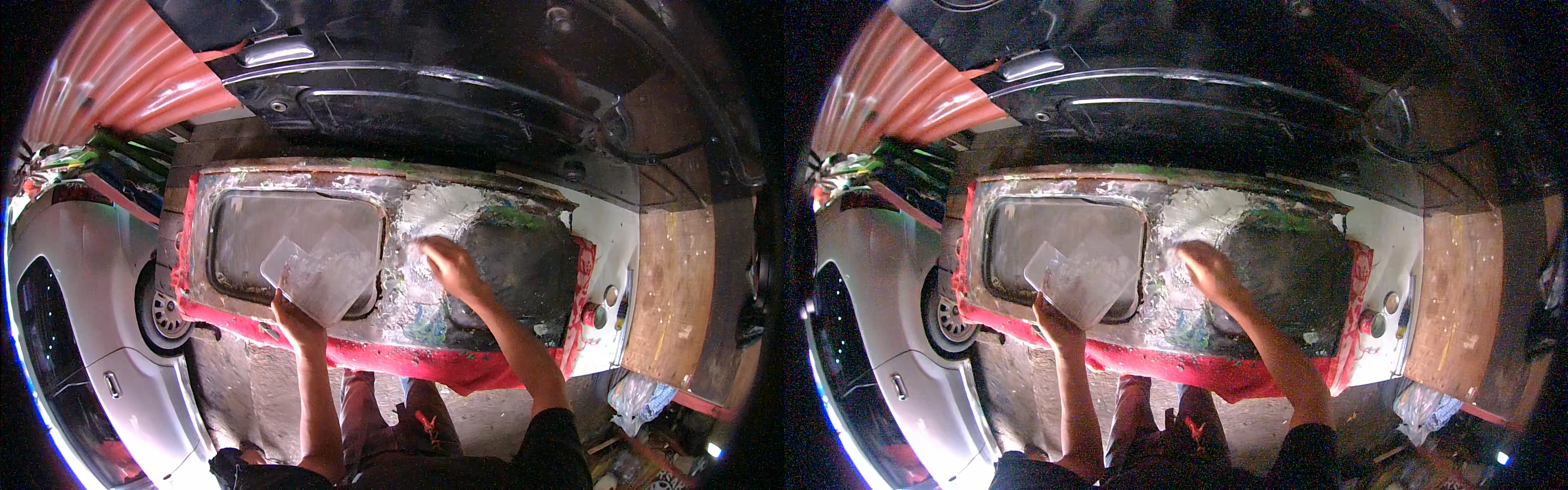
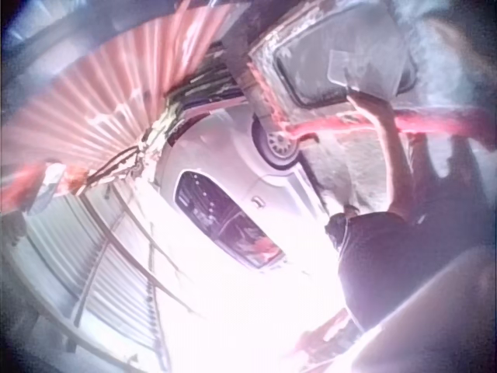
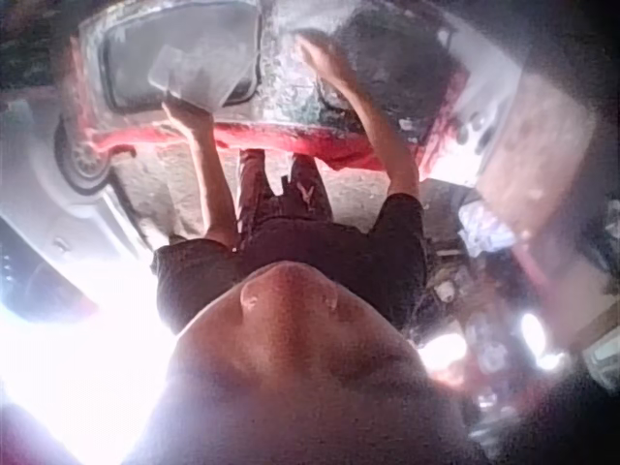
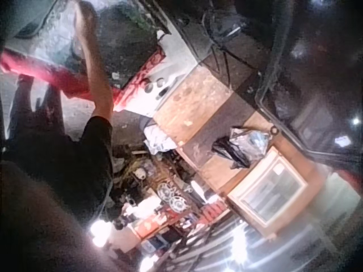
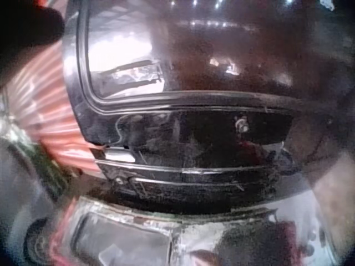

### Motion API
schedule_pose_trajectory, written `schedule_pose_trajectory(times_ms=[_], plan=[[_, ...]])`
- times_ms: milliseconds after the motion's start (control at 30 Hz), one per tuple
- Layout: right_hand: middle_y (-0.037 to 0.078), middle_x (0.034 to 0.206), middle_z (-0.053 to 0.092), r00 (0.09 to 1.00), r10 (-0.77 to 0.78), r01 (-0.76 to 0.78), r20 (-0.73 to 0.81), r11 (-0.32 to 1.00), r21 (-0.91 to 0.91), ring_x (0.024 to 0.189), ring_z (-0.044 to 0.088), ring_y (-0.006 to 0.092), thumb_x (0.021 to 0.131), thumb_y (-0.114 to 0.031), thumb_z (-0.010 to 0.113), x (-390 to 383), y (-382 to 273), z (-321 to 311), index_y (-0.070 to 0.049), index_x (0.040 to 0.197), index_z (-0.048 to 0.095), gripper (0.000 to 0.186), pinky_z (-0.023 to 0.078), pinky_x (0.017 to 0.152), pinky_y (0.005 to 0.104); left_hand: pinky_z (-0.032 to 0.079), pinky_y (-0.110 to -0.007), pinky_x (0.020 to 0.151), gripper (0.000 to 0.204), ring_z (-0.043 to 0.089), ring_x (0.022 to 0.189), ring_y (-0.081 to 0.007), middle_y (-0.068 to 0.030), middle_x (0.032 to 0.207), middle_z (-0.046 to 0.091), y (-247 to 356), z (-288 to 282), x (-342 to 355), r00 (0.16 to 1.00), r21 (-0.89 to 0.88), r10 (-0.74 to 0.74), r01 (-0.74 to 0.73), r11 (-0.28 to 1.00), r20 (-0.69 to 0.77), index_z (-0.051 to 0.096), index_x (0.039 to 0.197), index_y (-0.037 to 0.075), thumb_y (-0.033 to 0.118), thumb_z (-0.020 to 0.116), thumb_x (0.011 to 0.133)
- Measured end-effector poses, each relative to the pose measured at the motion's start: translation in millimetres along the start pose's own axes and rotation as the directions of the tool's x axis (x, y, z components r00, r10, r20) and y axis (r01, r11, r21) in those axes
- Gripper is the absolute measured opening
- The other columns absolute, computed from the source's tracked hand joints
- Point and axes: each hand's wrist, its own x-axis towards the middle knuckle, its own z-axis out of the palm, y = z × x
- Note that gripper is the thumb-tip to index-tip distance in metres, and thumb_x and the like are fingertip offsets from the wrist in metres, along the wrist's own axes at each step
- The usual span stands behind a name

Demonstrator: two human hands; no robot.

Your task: The person applies a white body filler paste to a car door panel using a plastic spreader. They scoop filler from a container, spread it over the surface, and smooth it out. The person also adds a green substance from a small can into the container and mixes it with the filler before continuing to apply it to the door.

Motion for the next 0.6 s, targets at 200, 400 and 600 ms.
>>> schedule_pose_trajectory(times_ms=[200, 400, 600], plan=[[0.022, 0.107, 0.068, 0.969, 0.138, -0.172, -0.203, 0.972, -0.158, 0.099, 0.067, 0.0382, 0.084, 0.010, 0.060, 26, 22, -2, 0.003, 0.109, 0.063, 0.026, 0.055, 0.086, 0.0457, 0.044, -0.055, 0.107, 0.056, 0.056, 0.124, -0.0381, -0.0148, 0.138, 0.056, -8, 14, -20, 0.999, 0.024, 0.003, -0.002, 1.000, -0.053, 0.052, 0.144, 0.011, 0.042, 0.044, 0.098], [0.017, 0.108, 0.069, 0.999, -0.008, 0.014, 0.035, 0.985, -0.169, 0.106, 0.065, 0.0337, 0.078, 0.010, 0.065, -18, -19, 23, 0.000, 0.109, 0.065, 0.032, 0.056, 0.090, 0.0427, 0.044, -0.053, 0.107, 0.060, 0.054, 0.128, -0.0356, -0.0141, 0.142, 0.053, -15, -12, -25, 0.999, -0.027, -0.015, 0.016, 1.000, 0.038, 0.047, 0.148, 0.011, 0.044, 0.047, 0.098], [0.017, 0.103, 0.070, 0.969, 0.247, -0.248, 0.024, 0.958, 0.145, 0.095, 0.070, 0.0339, 0.083, 0.008, 0.064, -50, -58, -9, 0.000, 0.105, 0.064, 0.023, 0.056, 0.082, 0.0396, 0.043, -0.053, 0.108, 0.060, 0.055, 0.125, -0.0354, -0.0137, 0.141, 0.054, -9, 9, -33, 0.998, -0.023, -0.021, 0.023, 0.999, 0.064, 0.046, 0.148, 0.010, 0.043, 0.048, 0.098]])
